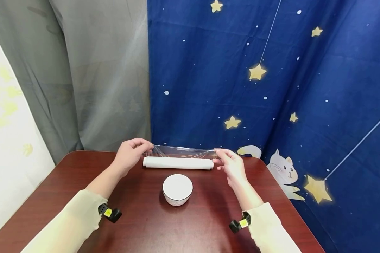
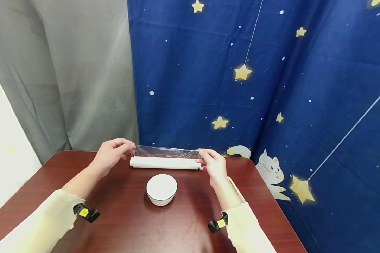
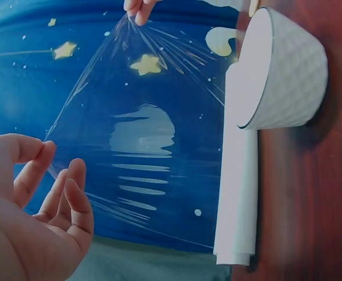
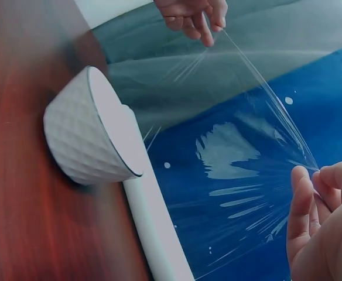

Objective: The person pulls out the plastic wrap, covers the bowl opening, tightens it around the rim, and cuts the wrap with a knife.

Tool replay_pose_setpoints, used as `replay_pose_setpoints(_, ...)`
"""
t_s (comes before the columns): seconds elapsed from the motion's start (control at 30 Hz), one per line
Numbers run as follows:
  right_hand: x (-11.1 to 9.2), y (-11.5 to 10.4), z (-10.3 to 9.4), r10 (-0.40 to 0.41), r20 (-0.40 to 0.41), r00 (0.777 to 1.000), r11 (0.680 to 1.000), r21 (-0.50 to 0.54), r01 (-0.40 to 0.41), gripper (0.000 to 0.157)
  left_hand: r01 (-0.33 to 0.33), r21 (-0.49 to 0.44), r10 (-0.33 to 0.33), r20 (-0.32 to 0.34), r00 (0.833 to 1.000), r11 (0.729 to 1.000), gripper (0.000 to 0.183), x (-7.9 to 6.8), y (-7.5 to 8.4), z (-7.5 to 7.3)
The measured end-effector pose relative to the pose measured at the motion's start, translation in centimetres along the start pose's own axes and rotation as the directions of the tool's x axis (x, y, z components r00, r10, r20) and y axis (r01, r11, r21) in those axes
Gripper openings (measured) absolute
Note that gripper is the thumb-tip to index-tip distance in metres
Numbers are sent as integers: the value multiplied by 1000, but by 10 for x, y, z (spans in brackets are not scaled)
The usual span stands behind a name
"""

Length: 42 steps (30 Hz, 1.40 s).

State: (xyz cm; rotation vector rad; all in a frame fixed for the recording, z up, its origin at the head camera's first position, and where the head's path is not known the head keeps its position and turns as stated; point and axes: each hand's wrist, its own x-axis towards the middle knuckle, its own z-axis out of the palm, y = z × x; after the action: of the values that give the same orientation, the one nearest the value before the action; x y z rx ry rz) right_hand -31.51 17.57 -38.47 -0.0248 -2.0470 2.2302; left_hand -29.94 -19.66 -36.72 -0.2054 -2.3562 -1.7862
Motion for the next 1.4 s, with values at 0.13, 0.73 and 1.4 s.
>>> replay_pose_setpoints(0.13, -18, 3, -7, -4, 17, 1000, 999, -35, 4, 34, -53, 25, 53, 16, 998, 998, 22, -21, -2, -2)
replay_pose_setpoints(0.73, -68, 29, -27, -155, 54, 986, 956, -243, 164, 16, -323, 297, 331, 24, 943, 898, 12, -84, -21, -1)
replay_pose_setpoints(1.4, -82, 43, -45, -172, 227, 959, 933, -274, 233, 22, -423, 272, 411, 105, 906, 864, 29, -106, -32, -5)
